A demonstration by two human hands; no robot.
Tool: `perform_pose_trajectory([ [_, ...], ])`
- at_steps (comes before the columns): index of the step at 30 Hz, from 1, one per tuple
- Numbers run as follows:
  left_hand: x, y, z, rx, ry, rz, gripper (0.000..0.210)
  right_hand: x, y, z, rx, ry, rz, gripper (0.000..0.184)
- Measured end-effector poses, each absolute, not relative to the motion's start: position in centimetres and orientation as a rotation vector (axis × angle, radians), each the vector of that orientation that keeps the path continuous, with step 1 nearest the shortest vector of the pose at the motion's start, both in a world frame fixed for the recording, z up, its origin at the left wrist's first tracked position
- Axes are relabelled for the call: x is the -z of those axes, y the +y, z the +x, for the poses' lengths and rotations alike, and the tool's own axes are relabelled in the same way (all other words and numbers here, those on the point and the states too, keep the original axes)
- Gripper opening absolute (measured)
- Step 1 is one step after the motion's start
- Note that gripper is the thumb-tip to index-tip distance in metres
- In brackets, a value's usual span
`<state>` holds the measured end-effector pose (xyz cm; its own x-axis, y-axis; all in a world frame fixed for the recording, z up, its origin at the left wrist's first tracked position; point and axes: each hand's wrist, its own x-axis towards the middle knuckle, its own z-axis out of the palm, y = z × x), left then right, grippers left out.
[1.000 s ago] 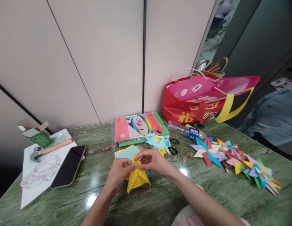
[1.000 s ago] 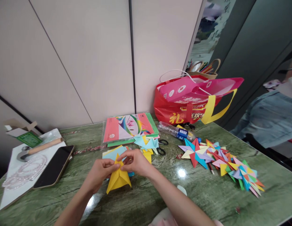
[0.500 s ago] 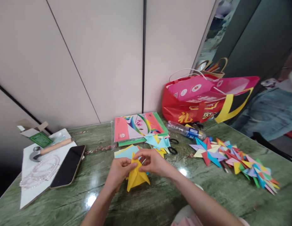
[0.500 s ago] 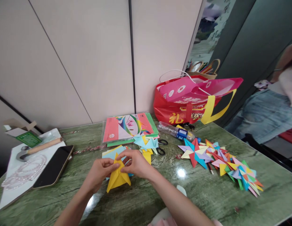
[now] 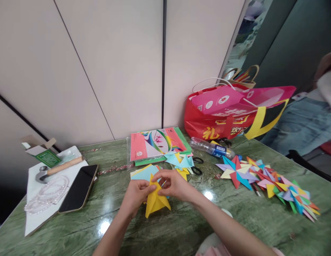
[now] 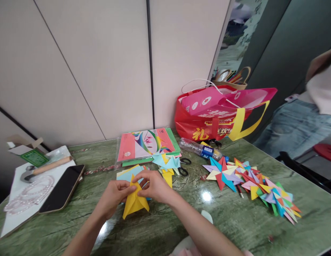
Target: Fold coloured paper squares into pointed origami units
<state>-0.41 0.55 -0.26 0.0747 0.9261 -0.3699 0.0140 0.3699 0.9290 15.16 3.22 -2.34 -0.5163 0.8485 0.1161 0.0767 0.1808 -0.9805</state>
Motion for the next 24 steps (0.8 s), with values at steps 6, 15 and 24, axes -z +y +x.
perform_pose_trajectory([
  [6,0.37,0.52,-0.59,-0.838,1.336,1.041,0.037,2.41,3.19,15.10,-1.387,-1.786,-0.891,0.027],
  [15,0.54,0.54,-0.51,-0.865,1.339,1.138,0.040,2.20,3.51,15.02,-1.554,-1.577,-0.988,0.035],
  [24,0.57,0.50,-0.54,-0.855,1.319,1.229,0.033,2.39,3.65,15.12,-1.510,-1.614,-1.002,0.030],
])
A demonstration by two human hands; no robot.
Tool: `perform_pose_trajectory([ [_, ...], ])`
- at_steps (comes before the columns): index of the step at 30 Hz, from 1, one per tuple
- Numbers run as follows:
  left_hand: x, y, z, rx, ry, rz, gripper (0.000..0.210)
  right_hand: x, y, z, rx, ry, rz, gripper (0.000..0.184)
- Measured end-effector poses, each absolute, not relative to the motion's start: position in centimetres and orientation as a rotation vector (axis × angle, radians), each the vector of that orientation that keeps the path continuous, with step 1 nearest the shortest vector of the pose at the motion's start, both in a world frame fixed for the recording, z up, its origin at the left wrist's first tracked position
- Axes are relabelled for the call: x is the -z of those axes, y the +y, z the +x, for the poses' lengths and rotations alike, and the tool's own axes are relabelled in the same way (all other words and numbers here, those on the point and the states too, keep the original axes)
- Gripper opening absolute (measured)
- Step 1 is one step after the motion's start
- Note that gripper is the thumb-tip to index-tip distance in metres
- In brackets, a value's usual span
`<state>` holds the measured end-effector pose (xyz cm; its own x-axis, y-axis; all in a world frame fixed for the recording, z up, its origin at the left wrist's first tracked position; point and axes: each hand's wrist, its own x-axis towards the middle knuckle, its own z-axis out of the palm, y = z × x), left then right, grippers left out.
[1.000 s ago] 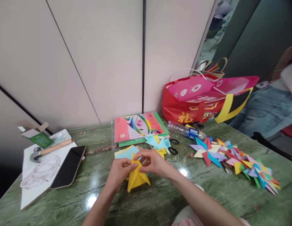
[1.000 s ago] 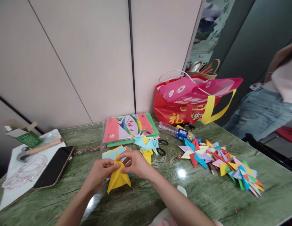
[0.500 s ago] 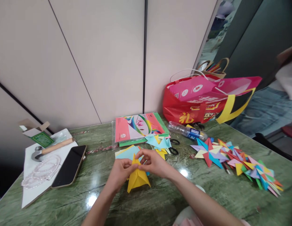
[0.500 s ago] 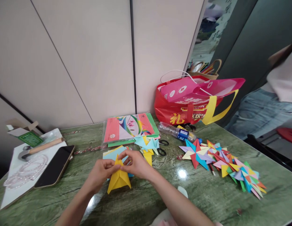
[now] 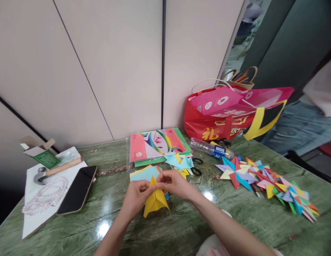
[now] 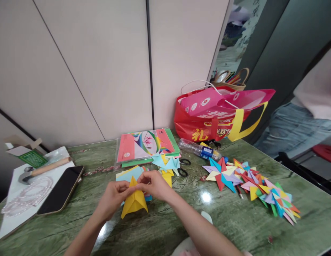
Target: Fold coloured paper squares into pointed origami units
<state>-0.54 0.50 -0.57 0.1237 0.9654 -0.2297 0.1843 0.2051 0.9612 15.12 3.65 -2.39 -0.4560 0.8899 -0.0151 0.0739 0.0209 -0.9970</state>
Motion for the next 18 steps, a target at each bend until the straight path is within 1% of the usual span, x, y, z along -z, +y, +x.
perform_pose_trajectory([
  [6,0.16,0.20,-0.06,-0.829,1.312,1.252,0.028,1.70,3.58,14.88,-1.485,-1.518,-0.999,0.026],
  [18,0.44,0.24,-0.03,-0.804,1.305,1.267,0.029,1.69,3.38,14.74,-1.398,-1.577,-1.015,0.017],
])
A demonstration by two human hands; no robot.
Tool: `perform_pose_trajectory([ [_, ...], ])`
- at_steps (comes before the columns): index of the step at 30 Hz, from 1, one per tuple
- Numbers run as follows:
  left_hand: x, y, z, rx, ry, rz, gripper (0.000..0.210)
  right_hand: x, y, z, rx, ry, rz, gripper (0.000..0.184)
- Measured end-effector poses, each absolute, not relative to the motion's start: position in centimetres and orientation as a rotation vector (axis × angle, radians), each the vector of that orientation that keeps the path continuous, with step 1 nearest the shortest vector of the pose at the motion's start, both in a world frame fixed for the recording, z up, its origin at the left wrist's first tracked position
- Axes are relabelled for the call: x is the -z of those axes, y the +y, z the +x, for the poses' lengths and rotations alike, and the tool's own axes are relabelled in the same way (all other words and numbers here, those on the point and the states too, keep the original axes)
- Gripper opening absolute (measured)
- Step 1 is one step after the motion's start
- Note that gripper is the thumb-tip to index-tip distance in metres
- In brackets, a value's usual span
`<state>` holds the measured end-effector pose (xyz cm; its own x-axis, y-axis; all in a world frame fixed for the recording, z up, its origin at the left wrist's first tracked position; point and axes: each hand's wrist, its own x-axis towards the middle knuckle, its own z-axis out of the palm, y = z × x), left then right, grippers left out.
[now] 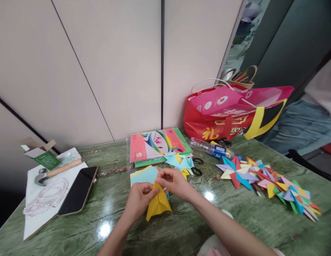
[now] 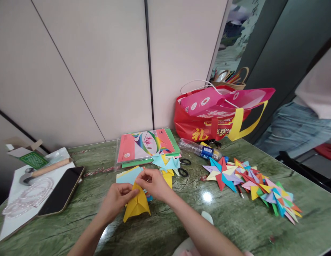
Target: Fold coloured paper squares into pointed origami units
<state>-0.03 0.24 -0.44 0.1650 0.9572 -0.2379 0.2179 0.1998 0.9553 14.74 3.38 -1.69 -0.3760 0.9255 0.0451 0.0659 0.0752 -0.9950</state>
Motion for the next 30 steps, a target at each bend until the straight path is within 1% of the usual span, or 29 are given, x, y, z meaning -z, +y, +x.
perform_pose_trajectory([
  [7,0.36,0.13,0.09,-0.796,1.294,1.296,0.029,1.53,3.40,14.74,-1.353,-1.571,-1.060,0.018],
  [12,0.40,0.21,-0.01,-0.879,1.287,1.179,0.029,1.67,3.47,14.67,-1.376,-1.612,-1.080,0.018],
  [20,0.27,0.17,0.08,-0.935,1.270,1.096,0.029,2.13,3.49,14.46,-1.225,-1.647,-1.059,0.012],
  [25,0.57,0.25,0.01,-0.966,1.280,1.074,0.031,2.28,3.64,14.30,-1.255,-1.639,-1.054,0.004],
  [30,0.85,0.22,-0.07,-1.008,1.298,1.119,0.030,2.33,3.72,14.27,-1.247,-1.637,-1.040,0.006],
])
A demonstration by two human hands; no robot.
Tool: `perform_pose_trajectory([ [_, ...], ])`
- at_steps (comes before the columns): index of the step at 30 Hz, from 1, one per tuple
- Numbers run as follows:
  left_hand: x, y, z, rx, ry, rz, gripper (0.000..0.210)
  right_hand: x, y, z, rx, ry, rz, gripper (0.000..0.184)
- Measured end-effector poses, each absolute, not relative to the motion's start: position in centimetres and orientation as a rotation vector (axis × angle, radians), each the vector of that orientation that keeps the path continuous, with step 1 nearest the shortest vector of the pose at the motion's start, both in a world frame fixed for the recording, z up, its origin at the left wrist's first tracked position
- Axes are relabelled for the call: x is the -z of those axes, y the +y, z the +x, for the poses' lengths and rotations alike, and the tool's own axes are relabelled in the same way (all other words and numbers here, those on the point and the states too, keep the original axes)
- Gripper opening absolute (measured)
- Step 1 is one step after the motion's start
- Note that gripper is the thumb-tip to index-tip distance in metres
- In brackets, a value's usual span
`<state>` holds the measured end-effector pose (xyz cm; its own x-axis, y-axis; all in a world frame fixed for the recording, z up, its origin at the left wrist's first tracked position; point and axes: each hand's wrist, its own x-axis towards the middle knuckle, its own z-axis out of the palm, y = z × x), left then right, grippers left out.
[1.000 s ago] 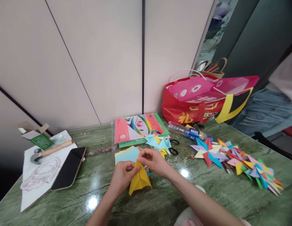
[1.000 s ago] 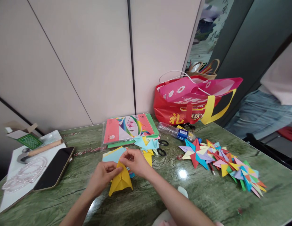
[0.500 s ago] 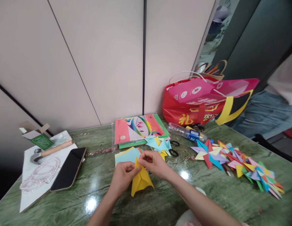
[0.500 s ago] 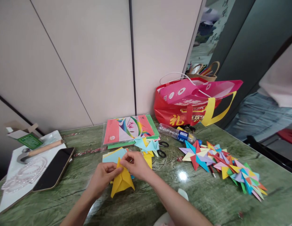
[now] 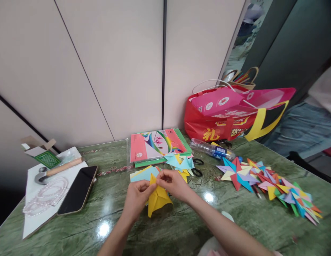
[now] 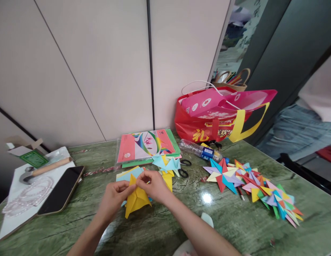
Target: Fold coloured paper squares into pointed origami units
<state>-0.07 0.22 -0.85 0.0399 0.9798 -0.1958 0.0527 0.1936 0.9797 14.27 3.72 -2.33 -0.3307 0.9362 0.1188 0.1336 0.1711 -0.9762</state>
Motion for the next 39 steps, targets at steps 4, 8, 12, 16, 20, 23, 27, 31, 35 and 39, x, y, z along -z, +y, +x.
perform_pose_trajectory([
  [4,0.5,0.4,-0.1,-0.973,1.283,1.151,0.029,2.2,3.7,14.3,-1.206,-1.676,-1.047,0.007],
  [8,0.2,0.6,-0.2,-1.062,1.244,1.213,0.022,2.2,3.8,14.6,-1.210,-1.729,-1.046,0.008],
  [12,0.6,0.9,-0.8,-1.166,1.316,1.285,0.017,2.4,3.7,14.7,-1.226,-1.796,-1.028,0.009],
  [16,1.0,0.8,-1.0,-1.126,1.333,1.387,0.016,2.4,3.4,14.4,-1.230,-1.788,-1.029,0.010],
  [20,0.8,0.7,-0.8,-1.171,1.264,1.349,0.014,2.4,3.3,14.2,-1.194,-1.756,-1.070,0.008],
  [23,0.3,0.8,-1.0,-1.261,1.248,1.173,0.013,2.4,3.5,14.3,-1.176,-1.742,-1.087,0.010],
  [27,-0.2,1.2,-1.9,-1.393,1.284,0.921,0.012,2.6,3.8,14.6,-1.215,-1.702,-1.114,0.010],
  [31,-0.1,1.5,-2.2,-1.441,1.295,0.813,0.015,2.5,3.8,14.7,-1.243,-1.696,-1.126,0.009],
  [35,0.0,2.0,-2.9,-1.562,1.297,0.714,0.017,2.4,3.9,14.8,-1.193,-1.719,-1.127,0.009],
  [39,-0.3,2.6,-4.3,-1.687,1.314,0.629,0.020,2.4,4.3,15.1,-1.172,-1.677,-1.140,0.009],
])
